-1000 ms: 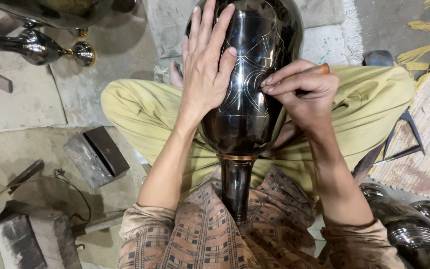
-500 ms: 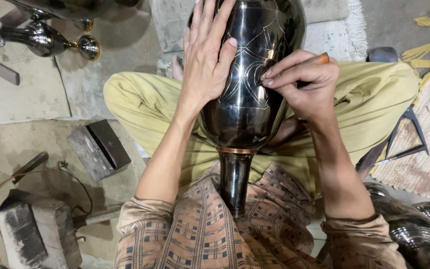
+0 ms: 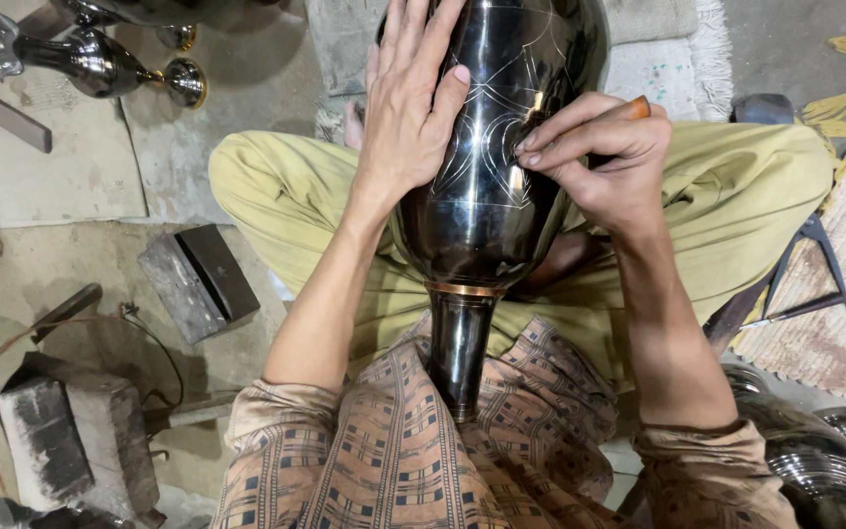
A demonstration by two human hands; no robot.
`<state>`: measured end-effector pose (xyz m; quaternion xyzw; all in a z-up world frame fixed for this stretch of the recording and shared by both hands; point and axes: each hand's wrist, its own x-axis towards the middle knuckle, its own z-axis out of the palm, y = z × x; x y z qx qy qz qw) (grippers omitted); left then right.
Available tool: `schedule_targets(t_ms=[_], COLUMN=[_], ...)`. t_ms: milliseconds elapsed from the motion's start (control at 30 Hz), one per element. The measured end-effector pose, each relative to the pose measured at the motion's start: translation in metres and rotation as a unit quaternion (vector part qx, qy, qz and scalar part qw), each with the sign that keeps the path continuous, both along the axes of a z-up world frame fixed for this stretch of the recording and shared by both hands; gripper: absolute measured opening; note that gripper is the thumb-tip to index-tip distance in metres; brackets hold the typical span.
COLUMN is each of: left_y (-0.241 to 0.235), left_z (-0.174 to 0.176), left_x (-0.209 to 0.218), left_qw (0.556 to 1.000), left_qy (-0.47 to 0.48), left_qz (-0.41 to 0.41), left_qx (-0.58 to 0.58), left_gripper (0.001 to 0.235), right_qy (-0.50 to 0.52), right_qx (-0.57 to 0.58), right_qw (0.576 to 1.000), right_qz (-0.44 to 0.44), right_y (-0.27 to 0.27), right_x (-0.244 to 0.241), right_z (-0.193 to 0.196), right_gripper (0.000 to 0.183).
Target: The person is sitting on the floor and engraving a decorative pattern onto a large, dark-colored metal vase using a small hand tool. The person holds the vase steady with one hand while carefully carving lines into its surface with the other.
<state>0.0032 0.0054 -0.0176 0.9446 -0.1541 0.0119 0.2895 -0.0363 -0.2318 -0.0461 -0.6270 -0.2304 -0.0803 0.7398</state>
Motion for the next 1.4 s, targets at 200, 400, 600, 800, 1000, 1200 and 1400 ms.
schedule_targets(t_ms=[200,400,600,800,1000,1200,1400], left_y=[0.002,0.001,0.002,0.001,0.003,0.004,0.0], left_z=[-0.005,-0.004,-0.006,-0.004,-0.003,-0.009,-0.004], left_x=[0.001,0.001,0.002,0.003,0.002,0.006,0.004], left_qw=[1.0,1.0,1.0,1.0,0.999,1.0,0.999], left_qy=[-0.003,0.011,0.012,0.014,0.012,0.002,-0.01], left_qz=[0.004,0.008,0.011,0.007,0.008,-0.005,-0.004], left_qx=[0.018,0.027,0.024,0.026,0.03,0.03,0.039], left_gripper=[0.051,0.054,0.054,0.055,0.055,0.055,0.055], right_qy=[-0.001,-0.007,-0.022,-0.019,-0.023,-0.025,-0.009], right_qx=[0.009,0.024,0.011,0.038,0.024,0.035,0.043], right_qw=[1.0,0.999,1.0,0.997,0.999,0.998,0.997], right_qz=[-0.01,0.038,-0.008,0.061,0.021,0.048,0.061], right_y=[0.002,-0.006,0.001,-0.009,-0.004,-0.008,-0.011], right_x=[0.001,0.002,0.001,0.004,0.0,0.002,0.0], right_z=[-0.007,-0.007,-0.01,-0.011,-0.012,-0.015,-0.017], right_gripper=[0.014,0.016,0.015,0.018,0.018,0.018,0.019])
